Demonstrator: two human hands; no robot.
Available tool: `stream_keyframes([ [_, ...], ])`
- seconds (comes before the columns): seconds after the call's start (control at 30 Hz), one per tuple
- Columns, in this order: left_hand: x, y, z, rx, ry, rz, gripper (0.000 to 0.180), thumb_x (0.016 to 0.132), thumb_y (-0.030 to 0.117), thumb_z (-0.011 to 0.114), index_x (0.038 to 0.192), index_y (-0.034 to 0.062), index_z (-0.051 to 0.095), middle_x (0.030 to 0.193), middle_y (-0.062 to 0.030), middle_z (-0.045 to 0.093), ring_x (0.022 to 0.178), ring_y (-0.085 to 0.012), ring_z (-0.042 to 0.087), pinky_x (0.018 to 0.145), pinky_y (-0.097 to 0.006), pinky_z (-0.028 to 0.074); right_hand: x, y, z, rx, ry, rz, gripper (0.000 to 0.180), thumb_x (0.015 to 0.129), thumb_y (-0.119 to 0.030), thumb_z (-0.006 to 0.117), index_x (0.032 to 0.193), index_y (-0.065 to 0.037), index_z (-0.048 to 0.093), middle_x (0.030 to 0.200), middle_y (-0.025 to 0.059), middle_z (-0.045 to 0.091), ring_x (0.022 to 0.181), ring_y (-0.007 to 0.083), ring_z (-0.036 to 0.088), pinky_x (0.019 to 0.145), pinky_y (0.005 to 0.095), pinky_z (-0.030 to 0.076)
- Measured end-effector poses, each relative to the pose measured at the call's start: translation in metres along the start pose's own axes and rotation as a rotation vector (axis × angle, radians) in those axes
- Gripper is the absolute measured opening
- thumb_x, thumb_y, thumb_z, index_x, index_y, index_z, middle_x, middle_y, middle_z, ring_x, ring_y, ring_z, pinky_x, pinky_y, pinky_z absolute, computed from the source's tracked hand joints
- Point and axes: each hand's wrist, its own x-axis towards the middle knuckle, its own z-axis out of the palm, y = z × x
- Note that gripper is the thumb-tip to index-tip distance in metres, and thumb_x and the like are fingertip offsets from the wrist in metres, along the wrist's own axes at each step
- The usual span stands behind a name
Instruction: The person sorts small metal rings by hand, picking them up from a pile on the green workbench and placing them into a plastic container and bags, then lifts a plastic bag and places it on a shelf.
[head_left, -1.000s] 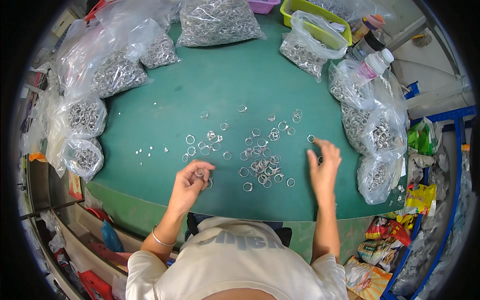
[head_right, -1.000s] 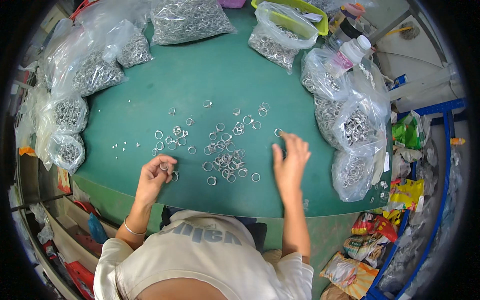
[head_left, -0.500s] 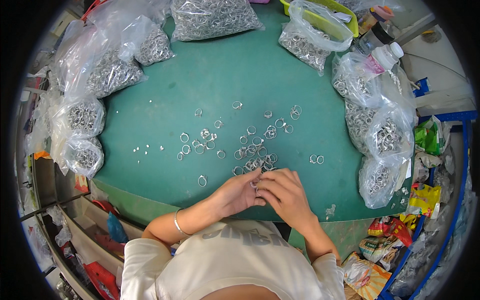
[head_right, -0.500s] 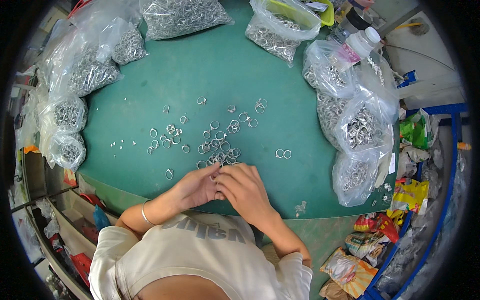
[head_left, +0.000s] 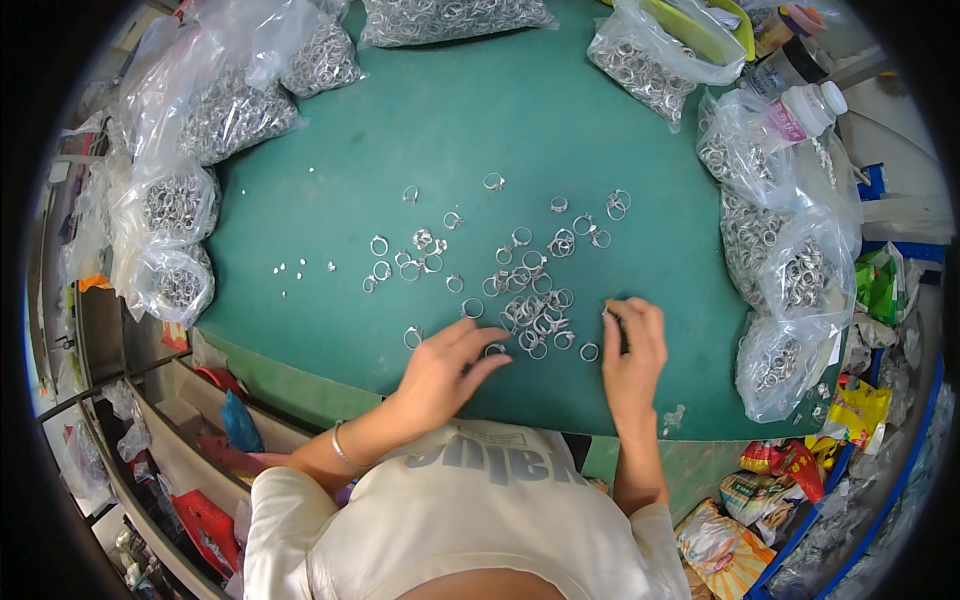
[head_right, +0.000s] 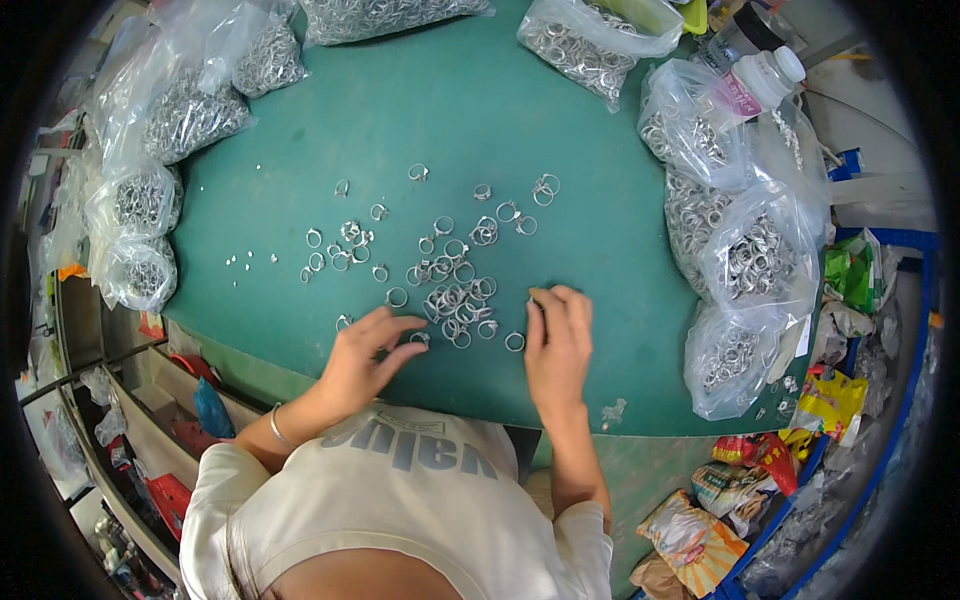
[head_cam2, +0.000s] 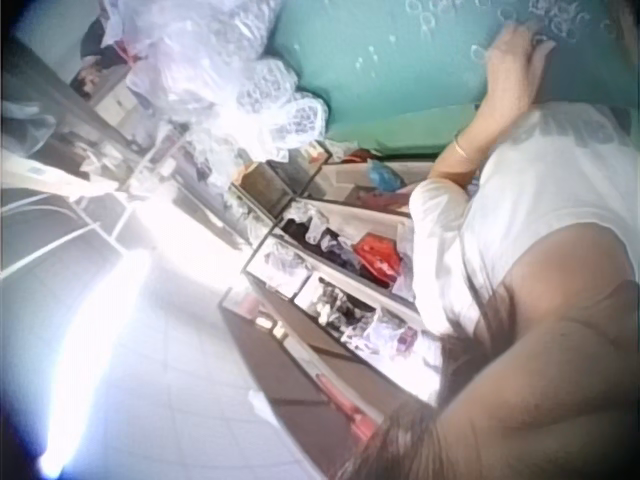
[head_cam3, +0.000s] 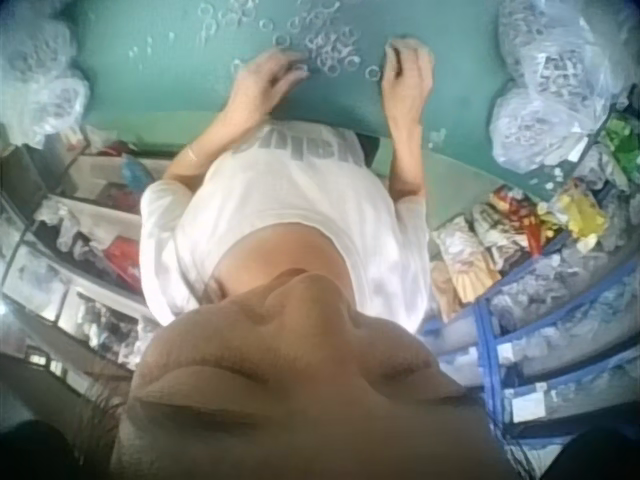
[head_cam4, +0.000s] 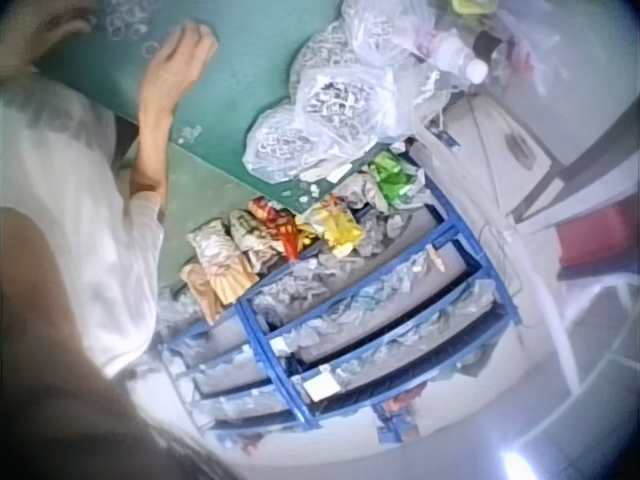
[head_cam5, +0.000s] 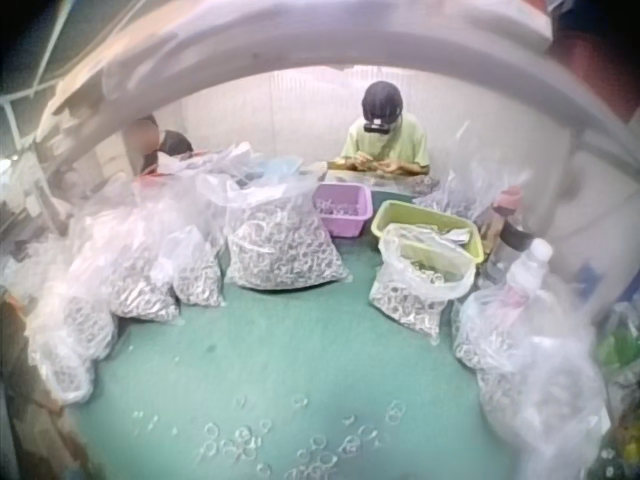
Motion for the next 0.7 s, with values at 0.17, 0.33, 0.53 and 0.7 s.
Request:
stream_keyframes([
  [0.17, 0.027, 0.001, 0.021, 0.320, -0.004, 0.106, 0.028, 0.076, 0.014, 0.065, 0.102, 0.0063, 0.058, 0.076, -0.0095, 0.051, 0.066, -0.0297, 0.054, 0.056, -0.038, 0.045, 0.012, -0.030, -0.009, 0.018, -0.170, -0.135, 0.028, 0.070, -0.006, 0.068, 0.096, -0.004, 0.059, 0.093, 0.0100, 0.054, 0.085, 0.0264, 0.050, 0.074, 0.0358, 0.039],
  [0.33, 0.029, -0.022, 0.003, 0.318, 0.178, 0.136, 0.016, 0.077, 0.005, 0.062, 0.092, 0.0017, 0.061, 0.073, -0.0118, 0.054, 0.060, -0.0272, 0.054, 0.054, -0.034, 0.043, 0.007, -0.013, 0.004, -0.041, -0.169, -0.104, 0.019, 0.074, -0.005, 0.064, 0.092, -0.002, 0.059, 0.087, 0.0091, 0.056, 0.081, 0.0256, 0.052, 0.070, 0.0354, 0.040],
  [0.53, 0.018, -0.028, -0.022, -0.071, 0.199, -0.181, 0.012, 0.086, 0.007, 0.055, 0.087, -0.0035, 0.061, 0.065, -0.0051, 0.054, 0.059, -0.0099, 0.046, 0.053, -0.024, 0.037, 0.014, -0.002, -0.009, 0.081, -0.021, 0.282, 0.014, 0.081, 0.000, 0.055, 0.095, 0.001, 0.058, 0.082, 0.0126, 0.056, 0.072, 0.0252, 0.053, 0.063, 0.0346, 0.043],
  [0.7, 0.008, -0.043, -0.041, -0.425, 0.046, -0.459, 0.017, 0.089, 0.010, 0.052, 0.091, -0.0030, 0.061, 0.067, -0.0037, 0.057, 0.060, -0.0078, 0.045, 0.054, -0.024, 0.039, 0.017, -0.015, -0.011, -0.333, 0.061, 0.036, 0.018, 0.075, -0.003, 0.060, 0.093, -0.002, 0.059, 0.090, 0.0129, 0.055, 0.086, 0.0310, 0.049, 0.077, 0.0396, 0.038],
])
